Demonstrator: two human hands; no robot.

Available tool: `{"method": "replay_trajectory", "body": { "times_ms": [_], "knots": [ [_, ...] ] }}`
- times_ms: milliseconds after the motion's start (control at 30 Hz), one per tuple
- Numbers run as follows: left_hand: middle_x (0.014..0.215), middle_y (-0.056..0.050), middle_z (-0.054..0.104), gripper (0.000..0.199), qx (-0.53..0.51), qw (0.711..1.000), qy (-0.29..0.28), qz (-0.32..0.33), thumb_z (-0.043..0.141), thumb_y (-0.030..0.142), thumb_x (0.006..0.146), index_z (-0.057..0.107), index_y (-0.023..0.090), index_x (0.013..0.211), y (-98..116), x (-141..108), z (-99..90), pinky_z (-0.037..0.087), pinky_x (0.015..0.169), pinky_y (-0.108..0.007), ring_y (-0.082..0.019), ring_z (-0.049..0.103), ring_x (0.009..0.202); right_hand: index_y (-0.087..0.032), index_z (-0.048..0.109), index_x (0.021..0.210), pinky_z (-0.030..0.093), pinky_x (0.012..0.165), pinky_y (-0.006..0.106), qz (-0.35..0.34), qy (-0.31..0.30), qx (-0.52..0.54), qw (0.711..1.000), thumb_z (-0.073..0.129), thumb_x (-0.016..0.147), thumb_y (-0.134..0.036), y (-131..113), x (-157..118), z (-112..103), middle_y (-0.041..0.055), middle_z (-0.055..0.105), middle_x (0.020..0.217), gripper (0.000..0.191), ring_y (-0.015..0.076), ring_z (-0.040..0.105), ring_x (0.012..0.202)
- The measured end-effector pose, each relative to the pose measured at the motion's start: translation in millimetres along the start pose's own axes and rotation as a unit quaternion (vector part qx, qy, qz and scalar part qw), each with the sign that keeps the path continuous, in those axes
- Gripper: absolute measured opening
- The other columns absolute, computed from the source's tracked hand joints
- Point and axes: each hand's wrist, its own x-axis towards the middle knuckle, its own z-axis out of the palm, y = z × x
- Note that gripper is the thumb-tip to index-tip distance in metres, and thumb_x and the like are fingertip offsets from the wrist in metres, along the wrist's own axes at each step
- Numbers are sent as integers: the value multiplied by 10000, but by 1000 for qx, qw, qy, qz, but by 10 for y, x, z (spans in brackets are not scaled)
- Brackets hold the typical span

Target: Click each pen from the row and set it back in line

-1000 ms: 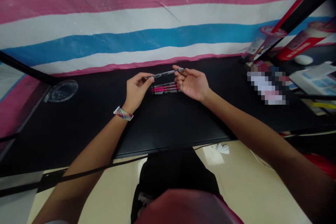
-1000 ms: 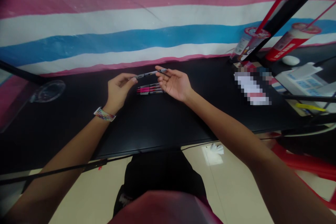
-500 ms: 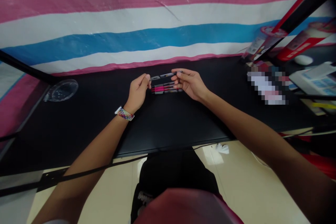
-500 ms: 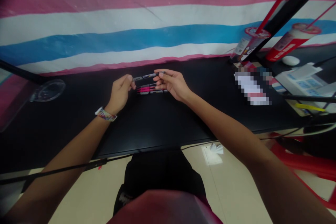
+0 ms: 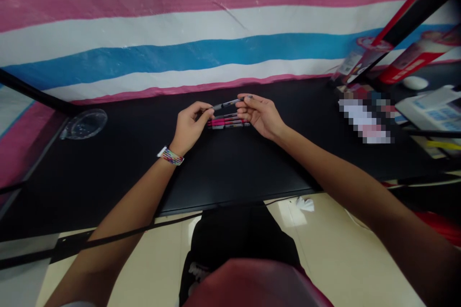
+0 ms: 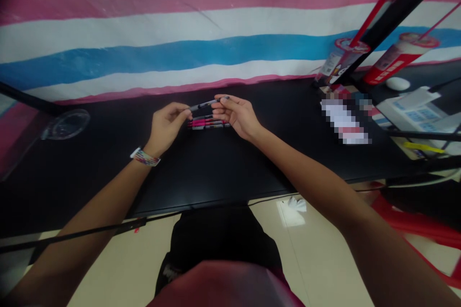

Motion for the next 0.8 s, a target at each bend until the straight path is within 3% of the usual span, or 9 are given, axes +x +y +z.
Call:
{"method": "replay_trajectory", "body": {
  "times_ms": [233,467,600,800],
  "knots": [
    [924,-52,833,293,-7,1000,25,-2,799,518,1012,809,230,1064,25,17,1,635,854,-337,-199,801,882,-165,804,1229,690,980,381,36,-30,24,999,679,947,-453,-84,3,-63,135,850,1147,422,259,804,1084],
    [919,-47,826,279,-3,1000,21,-5,805,504,1011,815,230,1063,34,3,14,636,840,-328,-192,791,862,-201,793,1200,702,930,402,25,-10,8,1000,722,923,-380,-15,43,-95,106,841,1039,337,264,806,1049],
    [913,-48,821,283,-10,1000,19,-6,802,502,1013,814,224,1064,4,9,13,632,827,-320,-190,788,862,-181,807,1223,704,947,403,28,-22,29,999,687,999,-464,-54,12,-69,121,844,1080,380,268,803,1081],
    [943,-41,834,215,4,999,32,-6,809,431,992,824,223,1047,1,16,-1,624,835,-323,-195,787,871,-208,824,1166,716,865,334,0,-24,25,999,895,922,-400,-40,-2,0,52,840,966,319,172,761,827]
  ]
}}
